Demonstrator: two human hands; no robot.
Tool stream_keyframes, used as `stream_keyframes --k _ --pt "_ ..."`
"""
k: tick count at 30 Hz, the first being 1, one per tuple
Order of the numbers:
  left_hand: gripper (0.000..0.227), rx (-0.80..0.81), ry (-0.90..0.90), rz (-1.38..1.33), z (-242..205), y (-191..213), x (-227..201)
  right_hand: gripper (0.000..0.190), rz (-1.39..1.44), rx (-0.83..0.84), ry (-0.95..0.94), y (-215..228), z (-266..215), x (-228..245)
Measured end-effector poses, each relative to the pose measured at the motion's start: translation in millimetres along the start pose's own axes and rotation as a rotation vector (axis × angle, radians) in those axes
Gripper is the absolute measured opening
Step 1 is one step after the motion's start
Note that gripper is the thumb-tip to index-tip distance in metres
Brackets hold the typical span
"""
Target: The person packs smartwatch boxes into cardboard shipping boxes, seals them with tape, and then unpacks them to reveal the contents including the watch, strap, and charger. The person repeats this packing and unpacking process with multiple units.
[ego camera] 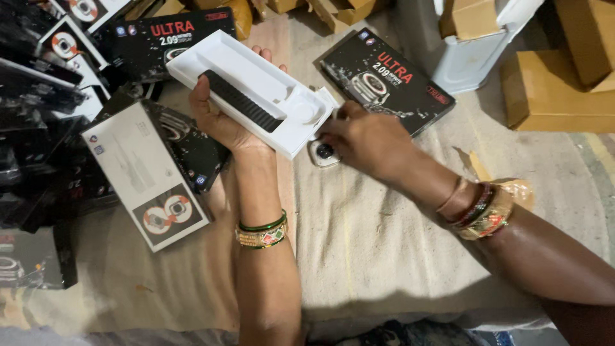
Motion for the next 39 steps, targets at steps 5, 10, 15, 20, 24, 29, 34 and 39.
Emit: stream_keyframes --k 5,10,15,20,24,29,34,39 --pt "0.072 0.004 -0.030 0.032 -0.4 -1.8 -4.1 0.026 0.017 0.036 -0.186 -1.8 -1.8 -13.1" --pt "0.070 0.215 -0.035 0.050 3.0 -9.1 1.6 0.029 0.113 -0.203 -0.347 29.8 -14.3 -34.6" --pt "0.074 0.070 -0.032 0.131 5.6 -7.5 32.7 0.020 0.491 -0.516 -0.233 55.7 -0.3 -32.8" --pt "0.080 0.185 0.165 0.069 4.7 -30.2 79.3 0.022 0.680 -0.539 -0.084 28.4 4.7 -8.9" --pt "0.081 0.192 0.231 0.039 2.0 -38.8 89.8 0.020 0.035 -0.442 0.067 36.9 1.6 22.3" --pt "0.080 0.180 0.250 0.006 1.8 -40.0 86.8 0.028 -0.138 -0.343 0.270 50.3 15.9 52.4" --pt "0.081 0.190 0.153 0.071 3.4 -25.7 73.5 0.030 0.146 -0.349 0.256 55.6 17.0 44.3" --pt "0.066 0.145 -0.079 0.082 14.1 -4.0 21.1 0.019 0.259 -0.326 -0.161 52.7 1.9 13.5"
Point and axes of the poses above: each hand's wrist, its own z-axis towards the middle knuckle, its own y-axis out of the back of the hand, x = y × z, the point moved 6 cm from there along z, towards the middle knuckle, and after that the axes turned 14 degrees about y, right-handed, at the moved point
